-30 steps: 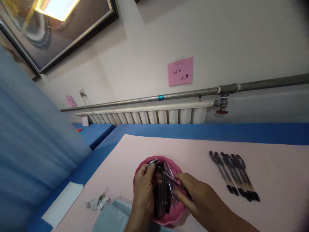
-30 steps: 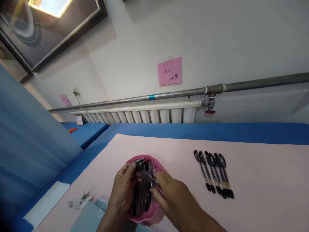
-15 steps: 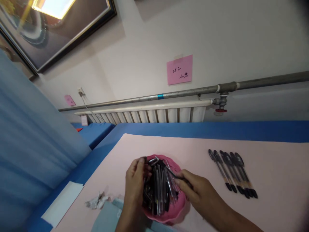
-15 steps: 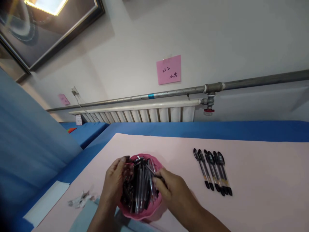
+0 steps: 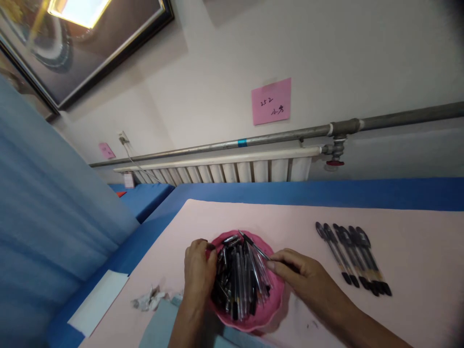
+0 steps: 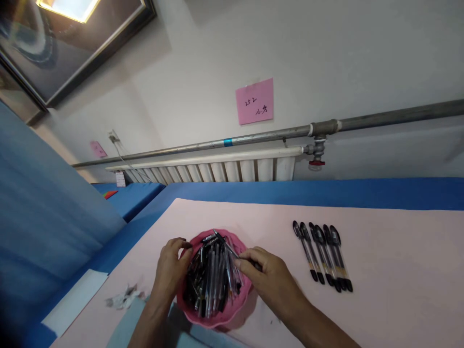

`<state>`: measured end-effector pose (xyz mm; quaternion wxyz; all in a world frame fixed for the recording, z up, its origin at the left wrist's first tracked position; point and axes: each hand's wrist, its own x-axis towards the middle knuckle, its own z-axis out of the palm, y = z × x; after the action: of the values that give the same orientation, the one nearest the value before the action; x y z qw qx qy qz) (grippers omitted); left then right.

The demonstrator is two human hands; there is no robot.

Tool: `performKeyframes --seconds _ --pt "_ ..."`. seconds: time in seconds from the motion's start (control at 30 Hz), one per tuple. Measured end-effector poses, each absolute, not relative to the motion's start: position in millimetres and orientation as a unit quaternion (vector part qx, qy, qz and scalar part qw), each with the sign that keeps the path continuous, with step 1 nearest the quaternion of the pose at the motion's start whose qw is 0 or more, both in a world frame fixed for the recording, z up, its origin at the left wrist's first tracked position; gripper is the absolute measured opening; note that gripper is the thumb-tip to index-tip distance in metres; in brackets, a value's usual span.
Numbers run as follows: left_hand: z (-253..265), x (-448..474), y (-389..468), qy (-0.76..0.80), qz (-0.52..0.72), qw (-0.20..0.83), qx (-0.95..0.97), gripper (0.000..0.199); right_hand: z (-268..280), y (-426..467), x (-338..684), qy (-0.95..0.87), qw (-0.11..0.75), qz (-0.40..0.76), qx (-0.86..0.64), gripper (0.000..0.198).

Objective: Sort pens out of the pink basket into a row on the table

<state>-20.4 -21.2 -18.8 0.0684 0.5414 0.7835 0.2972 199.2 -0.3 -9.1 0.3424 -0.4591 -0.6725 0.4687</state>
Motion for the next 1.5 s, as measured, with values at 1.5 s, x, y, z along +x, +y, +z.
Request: performKeyframes --seconds 1.5 --pt "-3.4 -1.0 -31.4 0.617 0.426 0.172 0.639 0.022 -10.8 14.5 219.0 -0.882 0.325 0.038 -0.339 0.028"
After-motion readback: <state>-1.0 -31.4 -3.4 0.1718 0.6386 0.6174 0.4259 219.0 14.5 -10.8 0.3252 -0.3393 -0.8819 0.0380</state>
